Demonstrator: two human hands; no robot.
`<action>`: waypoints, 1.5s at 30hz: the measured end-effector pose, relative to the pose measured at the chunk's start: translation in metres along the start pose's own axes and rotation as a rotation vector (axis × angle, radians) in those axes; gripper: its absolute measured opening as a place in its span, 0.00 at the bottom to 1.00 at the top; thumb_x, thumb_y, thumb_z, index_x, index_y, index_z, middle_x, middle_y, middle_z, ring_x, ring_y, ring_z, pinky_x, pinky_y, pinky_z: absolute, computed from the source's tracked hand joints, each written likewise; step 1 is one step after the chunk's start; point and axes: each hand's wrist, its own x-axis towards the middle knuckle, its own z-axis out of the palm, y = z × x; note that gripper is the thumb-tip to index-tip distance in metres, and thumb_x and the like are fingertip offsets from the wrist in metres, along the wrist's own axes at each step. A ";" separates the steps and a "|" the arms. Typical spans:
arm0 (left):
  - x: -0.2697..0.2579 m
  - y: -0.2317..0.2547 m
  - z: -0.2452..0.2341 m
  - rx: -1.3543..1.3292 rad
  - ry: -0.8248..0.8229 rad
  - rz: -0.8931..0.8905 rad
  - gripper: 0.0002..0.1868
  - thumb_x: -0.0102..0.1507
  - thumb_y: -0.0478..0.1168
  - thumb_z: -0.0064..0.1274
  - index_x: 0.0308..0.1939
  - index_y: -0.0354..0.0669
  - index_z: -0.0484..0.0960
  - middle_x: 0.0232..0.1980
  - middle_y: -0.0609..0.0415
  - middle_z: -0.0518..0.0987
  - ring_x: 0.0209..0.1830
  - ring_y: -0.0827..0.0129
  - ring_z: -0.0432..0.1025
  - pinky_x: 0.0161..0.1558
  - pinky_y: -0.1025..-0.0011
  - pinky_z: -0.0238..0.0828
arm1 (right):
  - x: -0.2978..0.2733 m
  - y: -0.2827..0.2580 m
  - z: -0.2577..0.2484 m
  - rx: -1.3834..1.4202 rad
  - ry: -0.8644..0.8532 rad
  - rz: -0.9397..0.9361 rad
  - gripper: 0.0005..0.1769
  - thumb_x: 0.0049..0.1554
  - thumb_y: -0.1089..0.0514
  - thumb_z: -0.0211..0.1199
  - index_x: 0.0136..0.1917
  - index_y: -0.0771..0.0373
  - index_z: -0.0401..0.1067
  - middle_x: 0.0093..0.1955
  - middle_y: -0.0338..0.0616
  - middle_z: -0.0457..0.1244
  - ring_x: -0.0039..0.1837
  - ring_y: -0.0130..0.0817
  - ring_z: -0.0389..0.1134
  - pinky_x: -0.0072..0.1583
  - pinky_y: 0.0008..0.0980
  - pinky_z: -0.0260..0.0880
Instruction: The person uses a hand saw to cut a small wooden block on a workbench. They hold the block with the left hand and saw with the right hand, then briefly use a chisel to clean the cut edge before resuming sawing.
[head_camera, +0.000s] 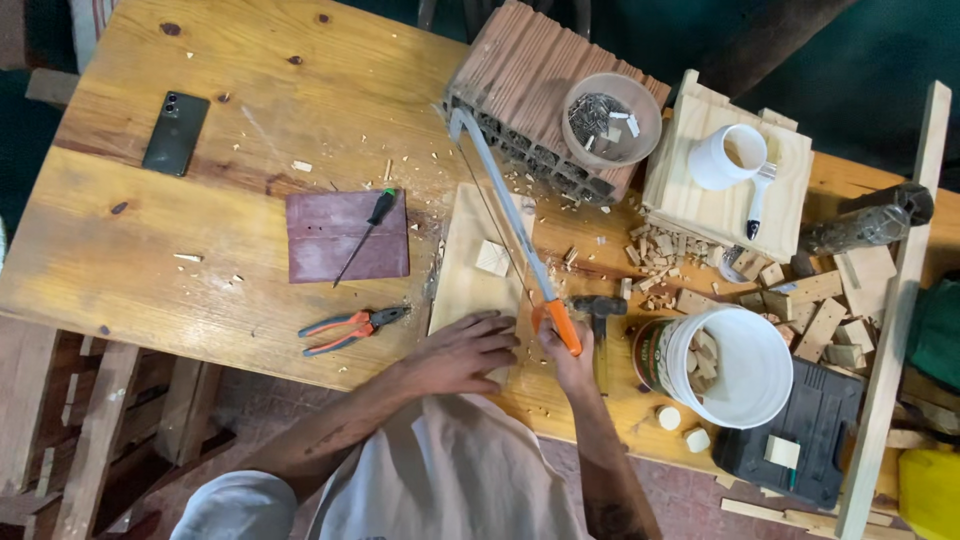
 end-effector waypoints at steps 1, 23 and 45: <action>-0.001 0.000 -0.001 0.011 0.012 -0.022 0.24 0.63 0.62 0.53 0.47 0.47 0.80 0.55 0.50 0.77 0.67 0.47 0.67 0.69 0.49 0.61 | -0.004 0.000 0.001 -0.008 0.009 -0.011 0.12 0.48 0.56 0.65 0.27 0.59 0.66 0.23 0.35 0.52 0.27 0.23 0.51 0.32 0.24 0.49; 0.030 -0.061 0.010 0.248 0.394 -0.863 0.34 0.41 0.47 0.62 0.51 0.43 0.77 0.44 0.47 0.69 0.44 0.45 0.74 0.43 0.53 0.79 | -0.025 -0.007 0.044 0.044 0.045 -0.249 0.11 0.47 0.60 0.65 0.27 0.62 0.66 0.24 0.40 0.56 0.27 0.29 0.53 0.32 0.29 0.56; 0.035 -0.011 -0.051 -0.541 0.502 -0.747 0.19 0.56 0.31 0.59 0.52 0.35 0.86 0.46 0.38 0.81 0.37 0.54 0.77 0.35 0.67 0.80 | -0.024 -0.088 0.016 0.349 -0.047 -0.506 0.24 0.57 0.46 0.58 0.25 0.55 0.57 0.19 0.36 0.50 0.23 0.34 0.51 0.35 0.36 0.56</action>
